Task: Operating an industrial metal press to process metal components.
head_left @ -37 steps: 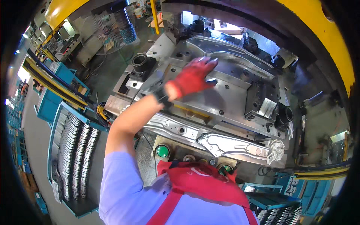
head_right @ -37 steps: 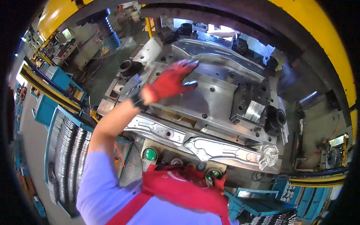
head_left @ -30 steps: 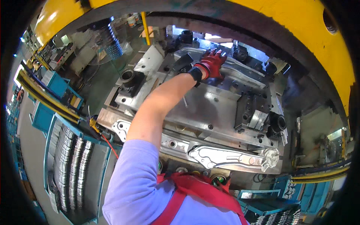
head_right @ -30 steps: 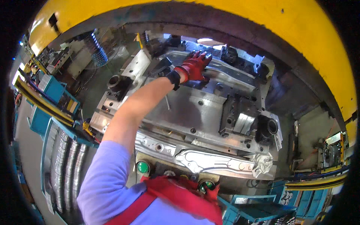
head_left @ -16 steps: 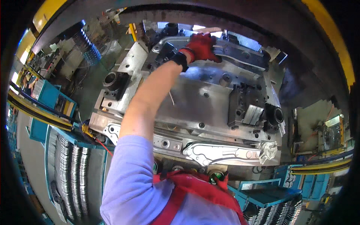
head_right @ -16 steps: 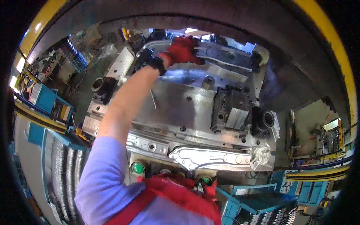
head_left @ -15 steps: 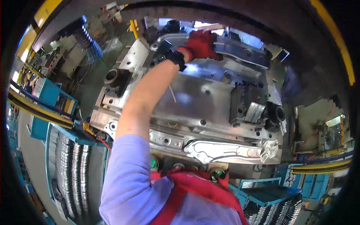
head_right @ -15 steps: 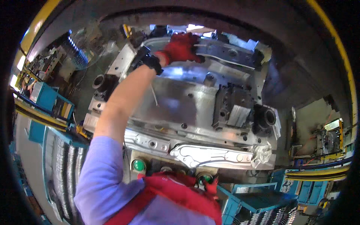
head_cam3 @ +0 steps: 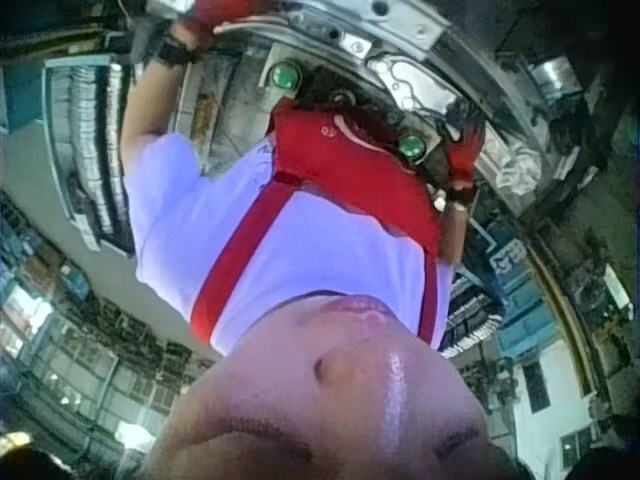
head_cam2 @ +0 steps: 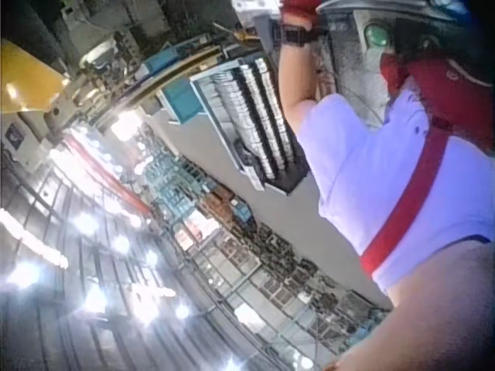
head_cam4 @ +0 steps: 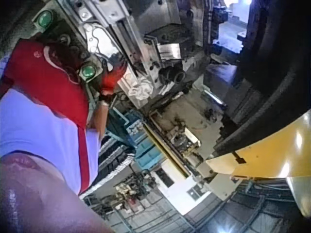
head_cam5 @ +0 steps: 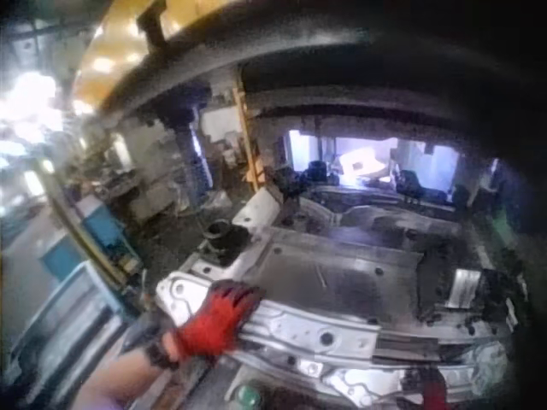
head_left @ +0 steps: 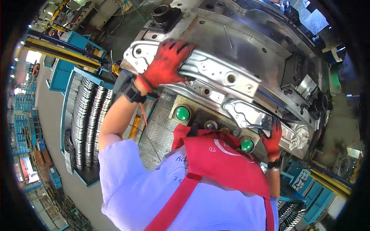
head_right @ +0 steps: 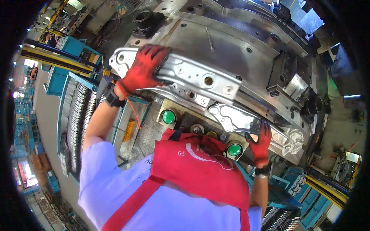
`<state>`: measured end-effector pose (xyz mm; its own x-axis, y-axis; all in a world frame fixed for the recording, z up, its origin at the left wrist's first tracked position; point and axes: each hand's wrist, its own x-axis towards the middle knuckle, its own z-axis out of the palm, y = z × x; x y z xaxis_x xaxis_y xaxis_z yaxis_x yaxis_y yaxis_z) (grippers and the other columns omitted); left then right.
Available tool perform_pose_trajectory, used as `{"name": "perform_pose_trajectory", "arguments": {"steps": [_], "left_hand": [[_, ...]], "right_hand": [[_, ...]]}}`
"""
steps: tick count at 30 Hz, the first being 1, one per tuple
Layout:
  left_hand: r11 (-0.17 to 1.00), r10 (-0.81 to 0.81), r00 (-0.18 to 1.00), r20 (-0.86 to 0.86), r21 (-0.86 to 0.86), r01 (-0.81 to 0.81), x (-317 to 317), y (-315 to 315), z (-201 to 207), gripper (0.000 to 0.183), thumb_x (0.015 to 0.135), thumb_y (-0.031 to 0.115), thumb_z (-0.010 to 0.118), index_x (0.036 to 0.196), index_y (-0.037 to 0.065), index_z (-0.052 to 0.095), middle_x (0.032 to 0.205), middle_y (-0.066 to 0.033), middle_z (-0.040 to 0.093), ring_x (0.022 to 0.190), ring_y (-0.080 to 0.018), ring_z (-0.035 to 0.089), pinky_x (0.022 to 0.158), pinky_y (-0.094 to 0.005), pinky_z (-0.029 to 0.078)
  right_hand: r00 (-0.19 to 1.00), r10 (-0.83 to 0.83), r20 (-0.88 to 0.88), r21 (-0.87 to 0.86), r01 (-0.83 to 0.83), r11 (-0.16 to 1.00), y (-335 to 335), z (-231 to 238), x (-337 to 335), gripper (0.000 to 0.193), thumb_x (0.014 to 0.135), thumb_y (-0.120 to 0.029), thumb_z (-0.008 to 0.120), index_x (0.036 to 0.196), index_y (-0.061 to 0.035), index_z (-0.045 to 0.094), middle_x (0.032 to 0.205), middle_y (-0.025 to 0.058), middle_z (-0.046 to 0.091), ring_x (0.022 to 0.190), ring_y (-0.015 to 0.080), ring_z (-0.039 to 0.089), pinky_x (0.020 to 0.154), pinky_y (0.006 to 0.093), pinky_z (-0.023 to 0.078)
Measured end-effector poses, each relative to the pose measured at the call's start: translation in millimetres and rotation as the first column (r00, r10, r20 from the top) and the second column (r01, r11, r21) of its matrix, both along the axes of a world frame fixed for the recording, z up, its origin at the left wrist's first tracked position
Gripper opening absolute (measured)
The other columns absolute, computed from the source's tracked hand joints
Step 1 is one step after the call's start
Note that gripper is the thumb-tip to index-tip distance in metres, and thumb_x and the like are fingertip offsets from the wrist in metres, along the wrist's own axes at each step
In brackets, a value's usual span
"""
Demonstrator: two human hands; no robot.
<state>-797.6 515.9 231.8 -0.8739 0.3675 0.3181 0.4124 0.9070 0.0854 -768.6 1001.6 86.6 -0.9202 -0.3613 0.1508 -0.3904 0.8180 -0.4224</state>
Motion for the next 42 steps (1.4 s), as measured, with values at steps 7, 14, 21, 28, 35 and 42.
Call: {"name": "perform_pose_trajectory", "arguments": {"steps": [7, 14, 21, 28, 35, 42], "left_hand": [[0.982, 0.128, 0.976, 0.179, -0.158, -0.100, 29.5, -29.4, -85.7, 0.099, 0.049, 0.043, 0.079, 0.131, 0.007, 0.037, 0.127, -0.0163, 0.041, 0.120, -0.0350, 0.037, 0.104, -0.0480, 0.024], [0.975, 0.082, 0.945, 0.317, -0.222, -0.010, 9.1, -33.2, -124.3, 0.096, 0.050, 0.042, 0.079, 0.130, 0.007, 0.038, 0.124, -0.0158, 0.044, 0.117, -0.0340, 0.040, 0.103, -0.0483, 0.026], [0.961, 0.093, 0.960, 0.263, -0.278, -0.017, 8.3, -34.7, -132.7, 0.099, 0.049, 0.044, 0.079, 0.131, 0.010, 0.036, 0.125, -0.0161, 0.043, 0.116, -0.0342, 0.041, 0.103, -0.0482, 0.027], [0.968, 0.120, 0.935, 0.335, -0.247, -0.037, 6.5, -38.7, -142.9, 0.105, 0.046, 0.047, 0.080, 0.133, 0.011, 0.034, 0.128, -0.0173, 0.041, 0.121, -0.0366, 0.036, 0.104, -0.0501, 0.022], [0.989, 0.065, 0.968, 0.243, -0.146, -0.030, 10.3, -39.9, -146.6, 0.095, 0.048, 0.041, 0.079, 0.128, 0.007, 0.041, 0.121, -0.0165, 0.045, 0.117, -0.0360, 0.040, 0.104, -0.0519, 0.023], [0.999, 0.031, 0.978, 0.206, -0.028, -0.025, 12.5, -40.1, -146.7, 0.092, 0.045, 0.040, 0.081, 0.124, 0.009, 0.045, 0.117, -0.0139, 0.048, 0.115, -0.0338, 0.042, 0.102, -0.0518, 0.026]], "right_hand": [[0.987, 0.143, 0.069, 0.511, -0.158, 0.845, -9.6, -19.4, -43.4, 0.117, 0.041, -0.040, 0.083, 0.135, -0.0017, 0.024, 0.136, 0.0185, 0.029, 0.126, 0.0360, 0.026, 0.107, 0.0499, 0.017], [0.982, 0.190, 0.007, 0.447, -0.173, 0.878, 2.7, -32.0, -44.0, 0.114, 0.041, -0.036, 0.083, 0.135, -0.0037, 0.027, 0.129, 0.0206, 0.034, 0.120, 0.0381, 0.032, 0.103, 0.0498, 0.022], [0.992, 0.128, -0.004, 0.282, -0.122, 0.952, -26.1, 66.7, -22.9, 0.112, 0.042, -0.035, 0.083, 0.136, -0.0057, 0.029, 0.127, 0.0218, 0.035, 0.118, 0.0397, 0.033, 0.099, 0.0499, 0.027], [0.916, 0.202, -0.346, 0.271, -0.109, 0.956, -97.2, 201.9, -83.1, 0.112, 0.042, -0.035, 0.082, 0.136, -0.0061, 0.031, 0.132, 0.0239, 0.032, 0.121, 0.0412, 0.032, 0.102, 0.0489, 0.025], [0.883, 0.117, -0.455, 0.414, 0.093, 0.905, -175.4, 246.7, -209.4, 0.102, 0.051, -0.047, 0.078, 0.135, -0.0076, 0.034, 0.135, 0.0241, 0.031, 0.124, 0.0389, 0.030, 0.103, 0.0483, 0.025], [0.963, 0.159, -0.218, 0.553, -0.012, 0.833, -184.3, 224.9, -340.5, 0.106, 0.051, -0.050, 0.077, 0.133, -0.0001, 0.033, 0.139, 0.0272, 0.026, 0.130, 0.0377, 0.026, 0.104, 0.0439, 0.028]]}}
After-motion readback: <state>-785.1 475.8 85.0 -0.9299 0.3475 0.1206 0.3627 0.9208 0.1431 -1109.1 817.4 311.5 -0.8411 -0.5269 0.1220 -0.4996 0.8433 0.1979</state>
